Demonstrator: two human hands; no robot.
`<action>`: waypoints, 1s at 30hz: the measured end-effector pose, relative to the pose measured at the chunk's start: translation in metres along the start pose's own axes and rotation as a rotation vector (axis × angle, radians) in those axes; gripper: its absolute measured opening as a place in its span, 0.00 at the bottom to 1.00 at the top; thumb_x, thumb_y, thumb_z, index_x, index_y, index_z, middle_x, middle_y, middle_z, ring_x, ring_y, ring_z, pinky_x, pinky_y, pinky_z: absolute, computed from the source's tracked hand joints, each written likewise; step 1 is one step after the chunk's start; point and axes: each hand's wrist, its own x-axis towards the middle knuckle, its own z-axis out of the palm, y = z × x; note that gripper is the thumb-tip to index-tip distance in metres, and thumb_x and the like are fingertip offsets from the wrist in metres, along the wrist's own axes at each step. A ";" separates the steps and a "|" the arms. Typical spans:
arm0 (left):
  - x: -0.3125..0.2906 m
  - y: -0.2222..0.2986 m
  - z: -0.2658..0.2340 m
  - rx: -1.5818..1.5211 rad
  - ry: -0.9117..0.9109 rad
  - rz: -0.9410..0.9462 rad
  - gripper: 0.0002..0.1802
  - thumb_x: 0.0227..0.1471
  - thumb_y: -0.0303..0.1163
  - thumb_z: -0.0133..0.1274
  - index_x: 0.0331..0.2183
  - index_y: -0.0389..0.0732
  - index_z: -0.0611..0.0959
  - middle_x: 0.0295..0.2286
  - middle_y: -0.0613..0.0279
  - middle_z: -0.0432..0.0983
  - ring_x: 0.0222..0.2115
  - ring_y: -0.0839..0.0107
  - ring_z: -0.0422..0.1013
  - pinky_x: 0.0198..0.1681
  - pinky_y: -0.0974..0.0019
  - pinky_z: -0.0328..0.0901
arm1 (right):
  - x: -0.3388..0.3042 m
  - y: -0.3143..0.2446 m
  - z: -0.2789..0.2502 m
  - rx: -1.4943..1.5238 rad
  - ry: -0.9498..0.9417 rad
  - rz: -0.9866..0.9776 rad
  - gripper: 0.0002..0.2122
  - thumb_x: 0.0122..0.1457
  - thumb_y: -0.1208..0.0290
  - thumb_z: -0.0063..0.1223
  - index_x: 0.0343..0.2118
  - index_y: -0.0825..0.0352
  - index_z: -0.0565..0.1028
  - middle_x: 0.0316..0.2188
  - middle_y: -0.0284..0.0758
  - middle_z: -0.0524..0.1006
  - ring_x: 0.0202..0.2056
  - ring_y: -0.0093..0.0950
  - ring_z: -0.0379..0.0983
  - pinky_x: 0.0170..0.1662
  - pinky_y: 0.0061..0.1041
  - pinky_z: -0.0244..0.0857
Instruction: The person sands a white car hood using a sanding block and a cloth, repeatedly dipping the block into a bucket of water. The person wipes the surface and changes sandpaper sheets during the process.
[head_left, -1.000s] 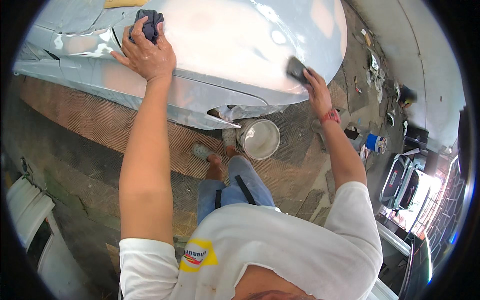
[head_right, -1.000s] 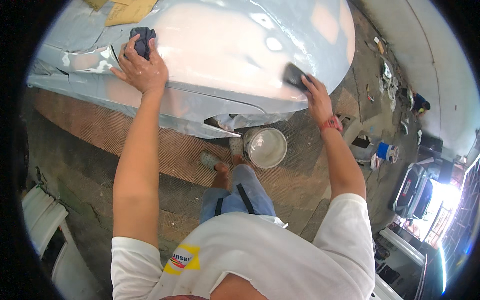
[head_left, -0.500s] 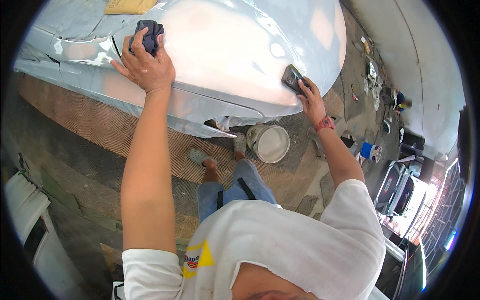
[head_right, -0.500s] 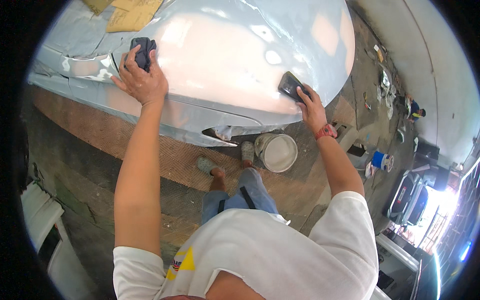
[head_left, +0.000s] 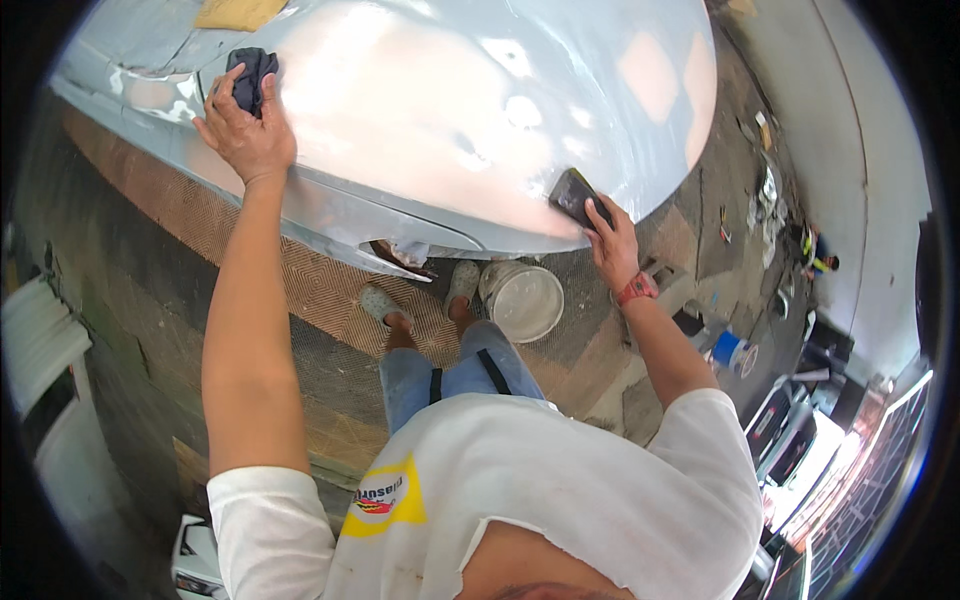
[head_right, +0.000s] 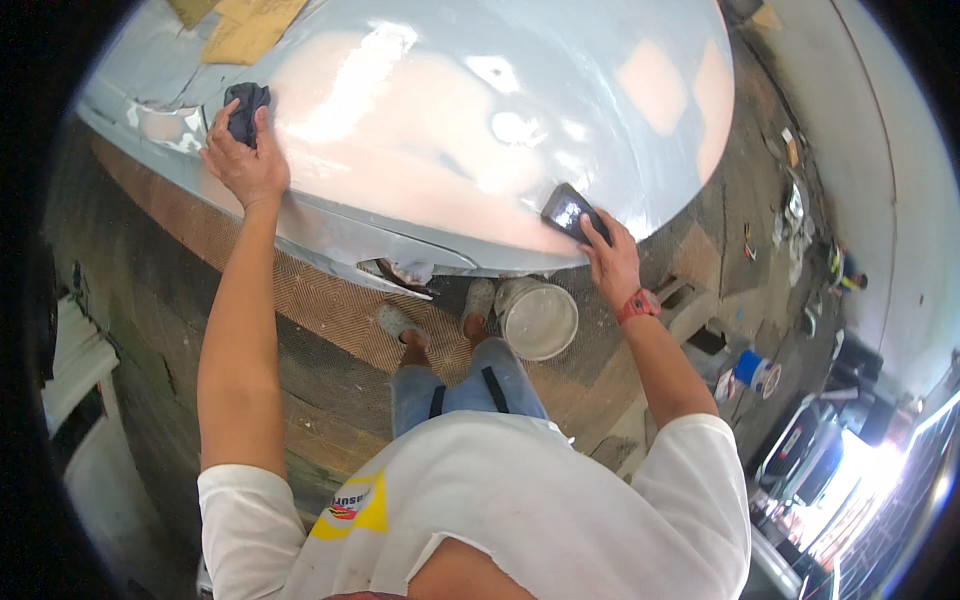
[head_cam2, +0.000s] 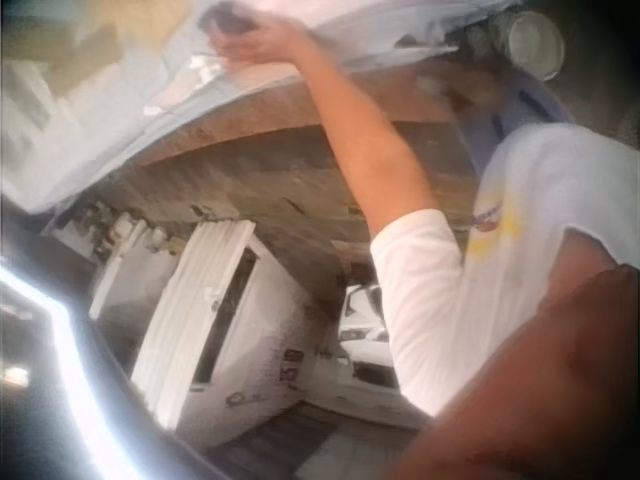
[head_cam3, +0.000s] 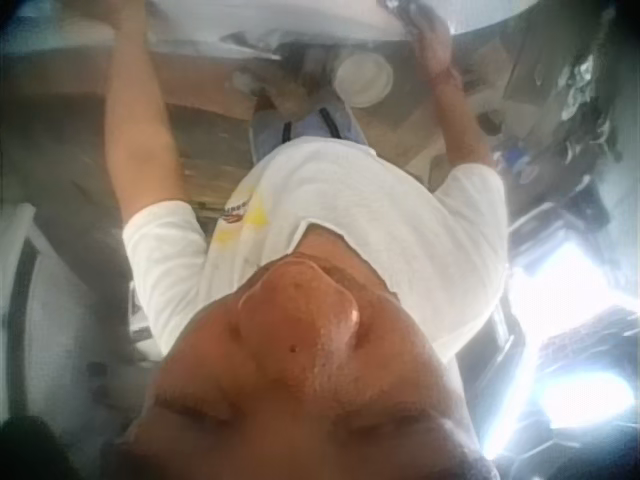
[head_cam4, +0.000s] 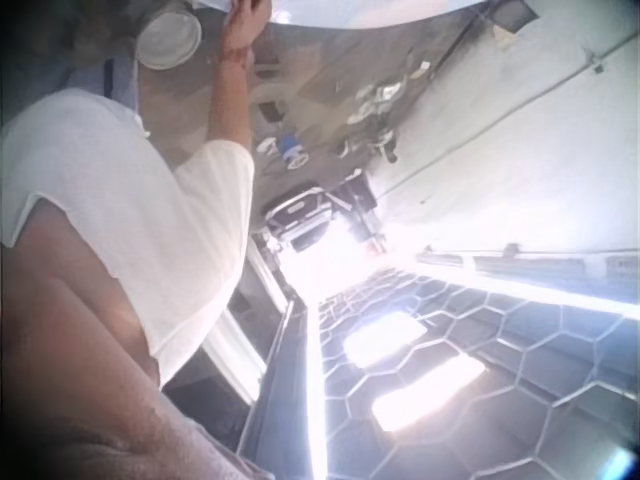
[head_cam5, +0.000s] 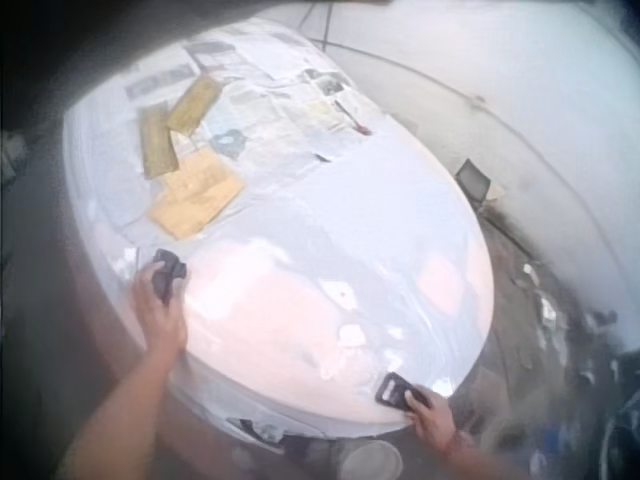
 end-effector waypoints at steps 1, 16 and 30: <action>0.003 0.001 0.003 0.005 0.010 0.002 0.27 0.70 0.57 0.56 0.62 0.60 0.71 0.59 0.63 0.72 0.66 0.57 0.64 0.76 0.27 0.38 | 0.010 0.007 -0.002 -0.023 -0.002 -0.028 0.32 0.61 0.74 0.66 0.70 0.49 0.76 0.64 0.42 0.75 0.61 0.46 0.74 0.64 0.48 0.66; -0.001 0.002 0.003 0.050 0.100 0.057 0.26 0.70 0.53 0.59 0.61 0.54 0.73 0.55 0.60 0.75 0.59 0.51 0.67 0.70 0.42 0.55 | 0.071 -0.036 -0.007 -0.026 -0.040 -0.265 0.35 0.59 0.70 0.70 0.71 0.48 0.74 0.65 0.42 0.74 0.59 0.44 0.74 0.56 0.45 0.65; -0.016 0.025 0.001 -0.180 0.193 -0.363 0.26 0.74 0.46 0.54 0.63 0.49 0.66 0.60 0.41 0.58 0.65 0.39 0.57 0.70 0.37 0.55 | 0.126 -0.092 0.006 -0.101 -0.097 -0.343 0.38 0.58 0.69 0.70 0.74 0.51 0.69 0.71 0.40 0.70 0.58 0.44 0.73 0.56 0.46 0.69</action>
